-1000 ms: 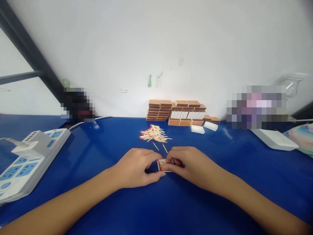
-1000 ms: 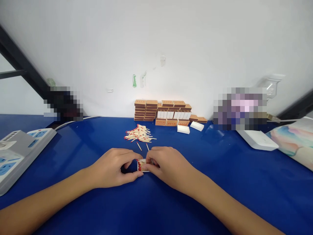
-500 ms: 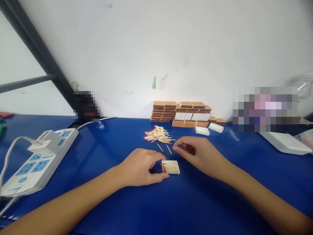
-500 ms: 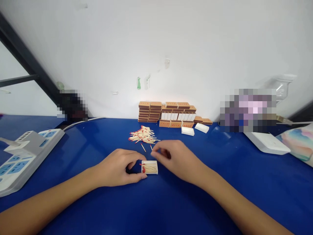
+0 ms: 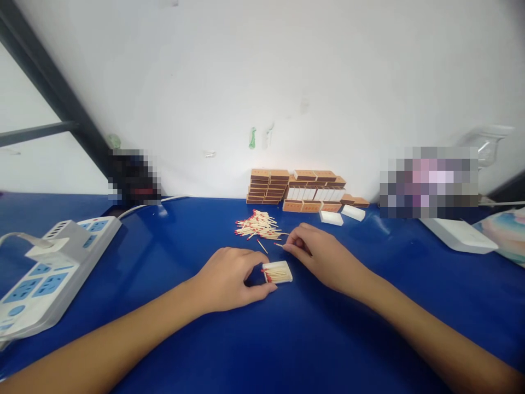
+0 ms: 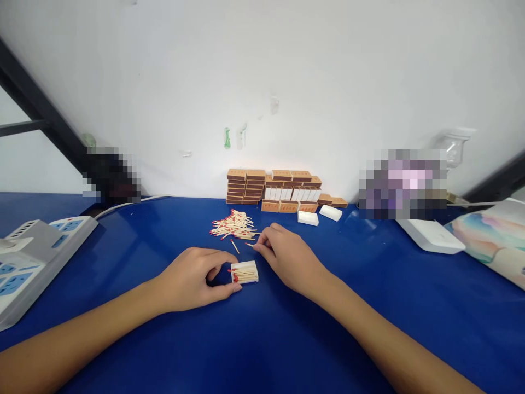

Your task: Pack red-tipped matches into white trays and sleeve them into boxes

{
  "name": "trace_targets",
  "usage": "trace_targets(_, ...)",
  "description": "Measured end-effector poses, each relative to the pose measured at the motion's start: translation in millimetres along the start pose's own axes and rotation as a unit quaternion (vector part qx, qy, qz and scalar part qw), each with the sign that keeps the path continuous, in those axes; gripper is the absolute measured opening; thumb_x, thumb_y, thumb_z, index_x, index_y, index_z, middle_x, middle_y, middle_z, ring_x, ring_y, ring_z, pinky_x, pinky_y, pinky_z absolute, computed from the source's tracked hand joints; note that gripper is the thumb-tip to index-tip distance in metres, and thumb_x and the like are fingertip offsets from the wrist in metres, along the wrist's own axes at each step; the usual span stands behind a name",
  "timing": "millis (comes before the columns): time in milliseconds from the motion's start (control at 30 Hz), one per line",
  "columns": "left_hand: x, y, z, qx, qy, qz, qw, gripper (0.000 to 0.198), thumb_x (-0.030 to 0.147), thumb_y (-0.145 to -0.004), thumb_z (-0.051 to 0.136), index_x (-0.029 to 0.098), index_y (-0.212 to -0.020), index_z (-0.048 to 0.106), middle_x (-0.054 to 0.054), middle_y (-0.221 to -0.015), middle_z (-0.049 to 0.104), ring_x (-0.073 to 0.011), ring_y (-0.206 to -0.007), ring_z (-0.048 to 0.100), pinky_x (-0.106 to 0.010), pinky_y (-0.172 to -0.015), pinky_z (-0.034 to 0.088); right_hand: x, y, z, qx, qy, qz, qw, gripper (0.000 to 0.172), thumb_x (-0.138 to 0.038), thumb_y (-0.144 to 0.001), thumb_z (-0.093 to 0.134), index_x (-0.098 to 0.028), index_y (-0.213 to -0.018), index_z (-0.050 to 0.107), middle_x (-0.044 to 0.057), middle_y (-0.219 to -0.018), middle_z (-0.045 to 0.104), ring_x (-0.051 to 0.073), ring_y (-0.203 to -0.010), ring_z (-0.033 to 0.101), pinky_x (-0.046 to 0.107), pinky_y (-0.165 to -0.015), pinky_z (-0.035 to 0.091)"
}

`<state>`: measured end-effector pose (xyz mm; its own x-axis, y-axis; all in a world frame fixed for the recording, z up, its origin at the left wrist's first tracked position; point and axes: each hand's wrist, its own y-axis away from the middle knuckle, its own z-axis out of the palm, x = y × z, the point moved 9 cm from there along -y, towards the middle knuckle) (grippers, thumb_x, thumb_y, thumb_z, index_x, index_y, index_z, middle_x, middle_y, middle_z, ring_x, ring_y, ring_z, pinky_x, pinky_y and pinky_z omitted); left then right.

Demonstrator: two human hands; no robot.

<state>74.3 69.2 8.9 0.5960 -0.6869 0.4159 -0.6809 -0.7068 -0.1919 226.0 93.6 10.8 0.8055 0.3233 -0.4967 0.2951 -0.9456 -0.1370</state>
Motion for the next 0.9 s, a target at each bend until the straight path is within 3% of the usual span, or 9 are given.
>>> trace_targets(133,0.0,-0.4,-0.5,-0.005,-0.001,-0.002,1.0,0.032,0.047,-0.087,0.072,0.024,-0.109,0.071,0.006,-0.063,0.055,-0.0117,-0.056,0.052,-0.024,-0.056,0.032,-20.0,12.8,3.4,-0.067,-0.039,-0.073,0.994,0.014,-0.027,-0.101,0.057,-0.021,-0.088,0.062,0.001,-0.089,0.061,0.014,-0.073,0.055,0.028,-0.065,0.041)
trace_targets(233,1.5,-0.8,-0.6,-0.009,0.004,0.003,1.0,0.029,0.046,-0.088,0.071,0.024,-0.106,0.071,0.006,-0.064,0.056,-0.0113,-0.056,0.052,-0.024,-0.056,0.032,-30.7,20.1,10.4,-0.098,-0.034,-0.085,0.991,0.013,-0.026,-0.1,0.06,-0.021,-0.088,0.063,0.0,-0.09,0.062,0.013,-0.074,0.056,0.027,-0.065,0.04)
trace_targets(333,3.0,-1.5,-0.4,-0.009,0.007,0.009,1.0,0.025,0.044,-0.088,0.071,0.024,-0.104,0.071,0.006,-0.064,0.056,-0.0113,-0.056,0.051,-0.024,-0.056,0.032,-35.7,21.1,12.9,-0.089,-0.059,-0.087,0.99,0.01,-0.031,-0.098,0.065,-0.022,-0.095,0.068,0.0,-0.093,0.063,0.013,-0.076,0.058,0.027,-0.067,0.042)
trace_targets(567,5.8,-0.3,0.8,-0.011,0.005,0.025,1.0,0.019,0.04,-0.09,0.068,0.022,-0.091,0.068,0.005,-0.064,0.056,-0.0113,-0.057,0.052,-0.025,-0.056,0.034,-45.3,20.4,17.1,-0.09,-0.083,-0.113,0.986,0.012,-0.019,-0.097,0.064,-0.021,-0.086,0.068,0.0,-0.091,0.062,0.012,-0.076,0.058,0.025,-0.065,0.041)
trace_targets(767,4.7,-0.1,-1.2,-0.004,-0.006,0.024,1.0,0.025,0.045,-0.089,0.07,0.023,-0.102,0.071,0.006,-0.063,0.056,-0.0113,-0.056,0.052,-0.025,-0.056,0.035,-45.0,22.2,8.8,-0.078,-0.041,-0.115,0.989,0.017,-0.027,-0.098,0.063,-0.021,-0.083,0.069,0.002,-0.088,0.064,0.013,-0.071,0.058,0.027,-0.062,0.04)
trace_targets(833,4.5,-0.7,-1.7,-0.002,-0.008,0.025,1.0,0.025,0.044,-0.089,0.07,0.022,-0.101,0.071,0.006,-0.063,0.056,-0.0114,-0.056,0.052,-0.025,-0.055,0.035,-43.6,20.3,7.0,-0.059,-0.046,-0.123,0.99,0.017,-0.027,-0.098,0.064,-0.022,-0.083,0.07,0.001,-0.083,0.063,0.013,-0.07,0.057,0.027,-0.062,0.04)
trace_targets(900,6.6,-0.7,-1.4,-0.003,-0.003,0.033,0.999,0.024,0.043,-0.089,0.07,0.022,-0.101,0.071,0.006,-0.064,0.058,-0.0114,-0.056,0.053,-0.025,-0.055,0.036,-38.7,14.9,1.1,-0.002,-0.051,-0.117,0.992,0.015,-0.027,-0.098,0.063,-0.022,-0.086,0.071,0.0,-0.079,0.06,0.013,-0.068,0.055,0.028,-0.062,0.039)
